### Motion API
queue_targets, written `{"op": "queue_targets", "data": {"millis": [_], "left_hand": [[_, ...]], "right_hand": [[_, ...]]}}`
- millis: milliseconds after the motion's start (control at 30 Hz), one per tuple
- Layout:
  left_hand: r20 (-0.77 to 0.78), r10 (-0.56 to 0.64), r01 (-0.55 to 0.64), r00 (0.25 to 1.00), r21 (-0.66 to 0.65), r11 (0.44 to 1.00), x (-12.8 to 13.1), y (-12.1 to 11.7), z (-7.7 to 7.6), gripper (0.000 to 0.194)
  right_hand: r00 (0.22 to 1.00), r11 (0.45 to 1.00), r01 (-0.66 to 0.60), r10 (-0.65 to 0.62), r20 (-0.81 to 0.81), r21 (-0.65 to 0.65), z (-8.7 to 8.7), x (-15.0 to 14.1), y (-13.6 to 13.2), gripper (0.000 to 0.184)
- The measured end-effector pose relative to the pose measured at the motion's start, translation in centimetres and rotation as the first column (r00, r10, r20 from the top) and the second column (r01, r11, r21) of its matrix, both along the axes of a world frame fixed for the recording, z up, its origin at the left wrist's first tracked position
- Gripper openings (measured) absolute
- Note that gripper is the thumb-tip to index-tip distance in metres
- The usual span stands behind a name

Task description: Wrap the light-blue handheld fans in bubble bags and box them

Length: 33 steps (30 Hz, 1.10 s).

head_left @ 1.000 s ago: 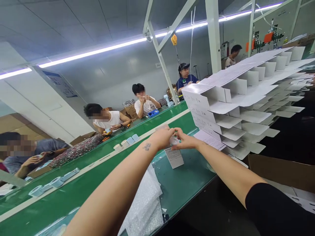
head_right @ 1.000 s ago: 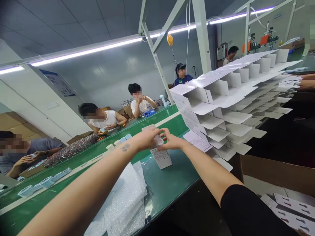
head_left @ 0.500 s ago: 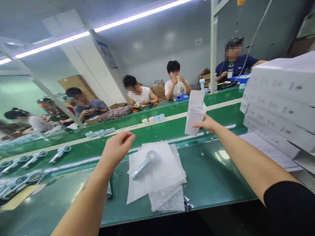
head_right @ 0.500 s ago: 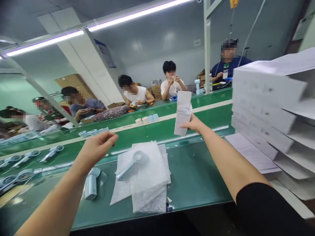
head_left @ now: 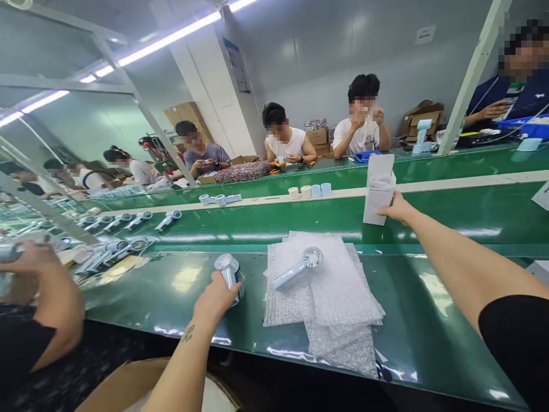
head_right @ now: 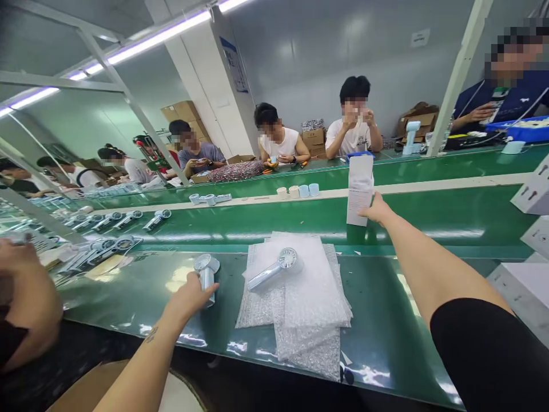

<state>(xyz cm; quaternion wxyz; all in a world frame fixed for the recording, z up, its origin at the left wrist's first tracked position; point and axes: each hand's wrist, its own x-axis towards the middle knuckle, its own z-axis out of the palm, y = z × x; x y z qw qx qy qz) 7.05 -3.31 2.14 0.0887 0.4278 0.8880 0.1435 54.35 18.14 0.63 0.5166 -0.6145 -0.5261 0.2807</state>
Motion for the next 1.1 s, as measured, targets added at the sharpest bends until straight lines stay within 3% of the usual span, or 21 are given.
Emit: {"op": "queue_targets", "data": {"millis": [67,133,200,233,267,300,333,367,400,433,500,567,633,700,767,867,933,1033,1100], "left_hand": [[0.084,0.037,-0.04,0.996,0.04,0.998,-0.4,-0.3,-0.8,0.051],[0.198,0.041,-0.077,0.979,0.177,0.981,1.3,-1.0,-0.9,0.053],[0.402,-0.057,-0.108,0.914,0.377,0.92,5.2,-2.0,-0.2,0.055],[0.501,-0.157,-0.115,0.851,0.469,0.876,7.9,-2.7,0.4,0.055],[0.565,-0.277,-0.091,0.777,0.536,0.839,10.9,-3.4,0.9,0.053],[0.607,-0.385,-0.045,0.695,0.571,0.82,13.9,-4.0,1.5,0.051],[0.642,-0.472,0.031,0.605,0.573,0.819,16.7,-4.7,1.9,0.049],[0.654,-0.545,0.123,0.525,0.575,0.809,19.2,-5.2,2.2,0.046],[0.64,-0.615,0.22,0.461,0.589,0.778,21.1,-5.5,2.3,0.041],[0.605,-0.675,0.325,0.421,0.594,0.735,22.3,-5.7,2.4,0.036],[0.427,-0.802,0.555,0.419,0.579,0.598,22.8,-5.4,2.1,0.029],[0.147,-0.897,0.797,0.417,0.415,0.439,21.7,-4.7,1.7,0.025],[-0.058,-0.934,0.93,0.353,0.132,0.344,20.3,-3.8,1.4,0.013],[-0.104,-0.942,0.944,0.318,-0.063,0.325,19.5,-3.0,1.3,0.015],[-0.1,-0.94,0.935,0.326,-0.11,0.336,19.6,-2.5,1.5,0.027],[-0.089,-0.911,0.914,0.403,0.003,0.405,20.5,-1.9,2.2,0.03],[-0.034,-0.892,0.886,0.451,0.139,0.442,21.2,-1.7,2.4,0.03],[0.093,-0.918,0.882,0.385,0.255,0.396,21.7,-1.5,2.1,0.026],[0.184,-0.905,0.845,0.384,0.325,0.425,21.7,-1.6,1.7,0.023]], "right_hand": [[0.996,0.993,0.088,-0.09,-0.021,-0.08,1.7,-0.6,-2.1,0.067],[0.994,0.988,0.073,-0.083,-0.067,-0.132,3.4,-2.3,-5.2,0.046],[0.991,0.98,-0.081,0.06,-0.118,-0.18,4.5,-5.1,-9.2,0.027],[0.976,0.958,-0.185,0.153,-0.158,-0.217,4.8,-6.6,-11.3,0.029],[0.926,0.901,-0.348,0.286,-0.246,-0.26,4.9,-8.1,-13.4,0.034],[0.777,0.761,-0.589,0.44,-0.449,-0.273,4.9,-9.3,-15.4,0.037],[0.648,0.668,-0.707,0.482,-0.59,-0.231,4.9,-10.2,-17.1,0.038],[0.53,0.614,-0.772,0.48,-0.699,-0.164,4.8,-10.7,-18.6,0.036],[0.46,0.623,-0.776,0.45,-0.765,-0.101,4.7,-10.6,-19.8,0.032],[0.448,0.683,-0.728,0.408,-0.796,-0.059,4.6,-10.1,-20.8,0.028],[0.454,0.802,-0.598,0.327,-0.829,-0.012,4.4,-7.9,-22.1,0.023],[0.408,0.848,-0.529,0.259,-0.875,0.004,4.0,-5.0,-23.3,0.024],[0.317,0.844,-0.536,0.186,-0.93,-0.014,3.1,-2.5,-24.5,0.029],[0.242,0.81,-0.584,0.106,-0.964,-0.058,1.6,-1.0,-26.0,0.036],[0.2,0.775,-0.626,0.045,-0.979,-0.092,-0.2,-0.7,-27.5,0.038],[0.159,0.76,-0.647,0.057,-0.986,-0.06,-2.5,-1.7,-29.1,0.036],[0.147,0.724,-0.69,0.138,-0.98,-0.002,-2.8,-2.8,-29.4,0.04],[0.163,0.587,-0.807,0.323,-0.932,0.063,-1.8,-4.3,-28.4,0.05],[0.211,0.519,-0.854,0.4,-0.892,0.03,-0.9,-4.8,-27.3,0.058]]}}
